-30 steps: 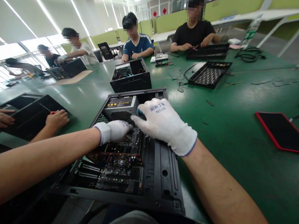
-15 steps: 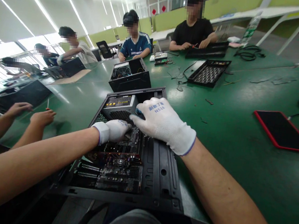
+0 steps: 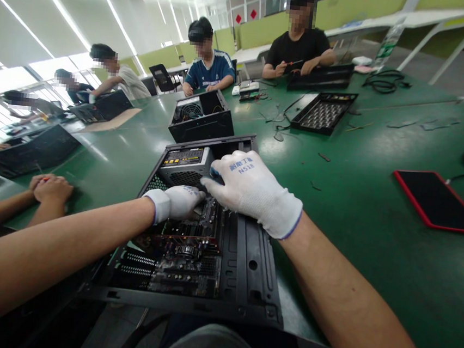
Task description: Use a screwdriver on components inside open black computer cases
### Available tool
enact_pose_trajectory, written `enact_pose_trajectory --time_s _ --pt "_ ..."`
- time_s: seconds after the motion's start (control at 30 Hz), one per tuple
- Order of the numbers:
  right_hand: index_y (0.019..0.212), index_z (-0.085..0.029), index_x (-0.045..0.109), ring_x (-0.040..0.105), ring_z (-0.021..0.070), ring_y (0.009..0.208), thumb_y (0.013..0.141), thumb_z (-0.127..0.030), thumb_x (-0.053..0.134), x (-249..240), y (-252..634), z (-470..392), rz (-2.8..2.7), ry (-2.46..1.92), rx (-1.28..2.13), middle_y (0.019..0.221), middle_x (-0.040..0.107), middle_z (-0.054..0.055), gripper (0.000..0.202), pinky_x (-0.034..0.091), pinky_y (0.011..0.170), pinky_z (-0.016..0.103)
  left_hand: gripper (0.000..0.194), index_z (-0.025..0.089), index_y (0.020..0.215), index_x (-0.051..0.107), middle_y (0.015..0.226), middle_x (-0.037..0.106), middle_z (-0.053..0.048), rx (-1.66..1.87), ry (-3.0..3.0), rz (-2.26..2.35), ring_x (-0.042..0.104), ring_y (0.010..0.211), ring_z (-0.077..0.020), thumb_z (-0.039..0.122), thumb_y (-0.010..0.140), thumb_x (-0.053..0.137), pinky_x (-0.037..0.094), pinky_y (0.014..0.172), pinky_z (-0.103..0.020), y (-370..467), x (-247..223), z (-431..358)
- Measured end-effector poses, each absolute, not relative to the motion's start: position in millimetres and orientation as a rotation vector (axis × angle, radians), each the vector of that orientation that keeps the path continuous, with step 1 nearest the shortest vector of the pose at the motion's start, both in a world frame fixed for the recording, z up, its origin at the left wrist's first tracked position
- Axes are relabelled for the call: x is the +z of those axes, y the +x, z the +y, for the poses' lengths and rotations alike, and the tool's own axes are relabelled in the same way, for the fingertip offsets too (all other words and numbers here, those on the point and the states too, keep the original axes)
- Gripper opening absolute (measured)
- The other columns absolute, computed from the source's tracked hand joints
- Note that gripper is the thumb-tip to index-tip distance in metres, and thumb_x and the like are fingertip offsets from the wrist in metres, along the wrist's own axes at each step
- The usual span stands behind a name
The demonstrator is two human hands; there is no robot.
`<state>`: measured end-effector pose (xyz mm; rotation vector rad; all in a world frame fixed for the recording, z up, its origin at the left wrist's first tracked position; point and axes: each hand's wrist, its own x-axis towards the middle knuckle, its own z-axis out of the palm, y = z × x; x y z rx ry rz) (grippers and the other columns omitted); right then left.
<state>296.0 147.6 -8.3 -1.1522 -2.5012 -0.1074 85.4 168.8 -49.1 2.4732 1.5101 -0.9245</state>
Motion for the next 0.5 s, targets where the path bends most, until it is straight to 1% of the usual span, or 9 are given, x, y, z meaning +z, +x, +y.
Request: enact_pose_trajectory --time_s 0.13,0.27,0.4,0.5 --pt "0.114 -0.013 0.074 0.066 0.0291 0.1 0.106 -0.05 0.048 -7 296 146 -2.526 -1.154 -0.113 0.109 0.076 0.015 0.046 0.039 0.086 0.039 0.051 0.012 0.133 0.067 0.137 0.069 -0.02 -0.912 2.48 1.503 0.068 0.126 -0.0323 0.031 0.087 0.076 0.052 0.111 -0.039 88 -51 170" --pt "0.113 -0.014 0.074 0.067 0.0291 0.101 0.105 -0.051 0.05 -8 297 146 -2.51 -1.155 -0.111 0.107 0.076 0.014 0.045 0.039 0.086 0.038 0.045 0.015 0.129 0.07 0.136 0.071 -0.017 -0.91 2.495 1.461 0.068 0.127 -0.0306 0.027 0.086 0.076 0.049 0.113 -0.038 94 -51 174" --pt "0.114 -0.014 0.074 0.067 0.0287 0.099 0.104 -0.052 0.051 -11 297 148 -2.488 -1.144 -0.105 0.104 0.076 0.014 0.046 0.04 0.086 0.038 0.053 0.014 0.128 0.072 0.134 0.072 -0.017 -0.95 2.493 1.391 0.068 0.125 -0.0328 0.027 0.077 0.083 0.05 0.112 -0.039 95 -50 179" --pt "0.114 -0.014 0.075 0.067 0.0287 0.099 0.104 -0.052 0.051 -12 297 149 -2.48 -1.134 -0.096 0.104 0.076 0.014 0.046 0.041 0.086 0.038 0.055 0.015 0.126 0.073 0.13 0.074 -0.016 -0.972 2.482 1.378 0.07 0.121 -0.0325 0.029 0.074 0.085 0.052 0.109 -0.037 92 -50 179"
